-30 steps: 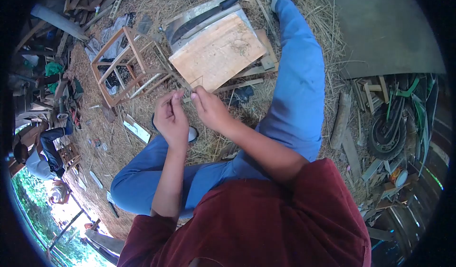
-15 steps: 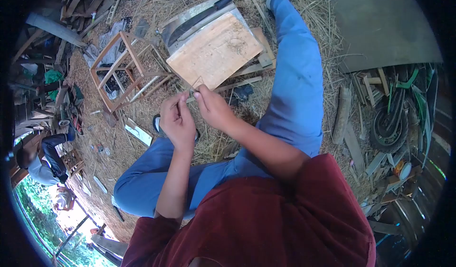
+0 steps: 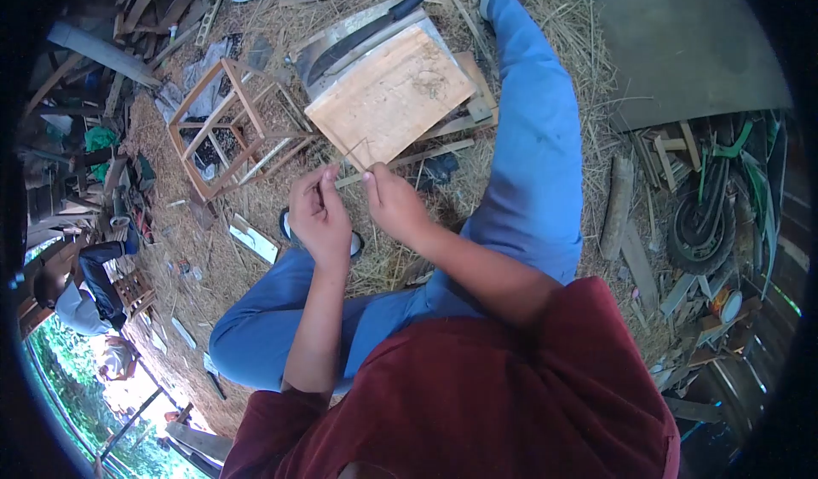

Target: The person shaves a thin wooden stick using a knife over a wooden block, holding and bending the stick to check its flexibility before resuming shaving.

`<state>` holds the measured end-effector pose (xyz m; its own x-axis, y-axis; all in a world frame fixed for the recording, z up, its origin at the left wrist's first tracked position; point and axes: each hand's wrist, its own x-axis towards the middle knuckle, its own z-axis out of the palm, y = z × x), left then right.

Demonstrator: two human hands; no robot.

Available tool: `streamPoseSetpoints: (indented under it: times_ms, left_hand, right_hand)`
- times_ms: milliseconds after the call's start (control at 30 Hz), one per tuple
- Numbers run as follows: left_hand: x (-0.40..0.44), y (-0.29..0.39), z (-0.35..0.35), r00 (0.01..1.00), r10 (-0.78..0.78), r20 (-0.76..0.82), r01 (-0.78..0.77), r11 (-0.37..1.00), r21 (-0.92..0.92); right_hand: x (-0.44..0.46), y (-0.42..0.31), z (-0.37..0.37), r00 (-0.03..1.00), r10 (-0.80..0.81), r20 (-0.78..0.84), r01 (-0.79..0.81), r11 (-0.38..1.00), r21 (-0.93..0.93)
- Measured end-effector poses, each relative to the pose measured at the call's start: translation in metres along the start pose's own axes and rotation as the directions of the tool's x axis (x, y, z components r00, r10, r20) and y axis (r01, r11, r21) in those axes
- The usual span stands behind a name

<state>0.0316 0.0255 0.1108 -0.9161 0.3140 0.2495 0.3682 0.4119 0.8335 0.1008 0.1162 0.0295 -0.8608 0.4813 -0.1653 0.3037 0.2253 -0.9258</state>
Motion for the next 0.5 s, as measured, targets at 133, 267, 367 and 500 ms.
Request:
streamPoseSetpoints:
  times_ms: [133,267,367,500]
  left_hand:
    - [0.002,-0.008,0.003,0.997,0.064,-0.044,-0.068,0.994,-0.088]
    - [0.002,-0.006,0.001,0.997,-0.043,-0.063,0.03,0.98,-0.198]
    - [0.007,-0.011,-0.001,0.992,-0.115,-0.059,0.097,0.965,-0.244]
    - [0.01,-0.016,-0.004,0.978,-0.194,-0.076,0.154,0.921,-0.359]
  right_hand:
    - [-0.003,-0.001,-0.002,0.98,0.197,-0.035,-0.198,0.98,-0.004]
    - [-0.006,0.022,0.015,0.961,0.274,-0.035,-0.276,0.959,-0.062]
    - [-0.005,0.036,0.022,0.941,0.339,0.009,-0.338,0.94,-0.041]
    - [0.003,0.024,0.01,0.95,0.31,0.033,-0.312,0.949,0.052]
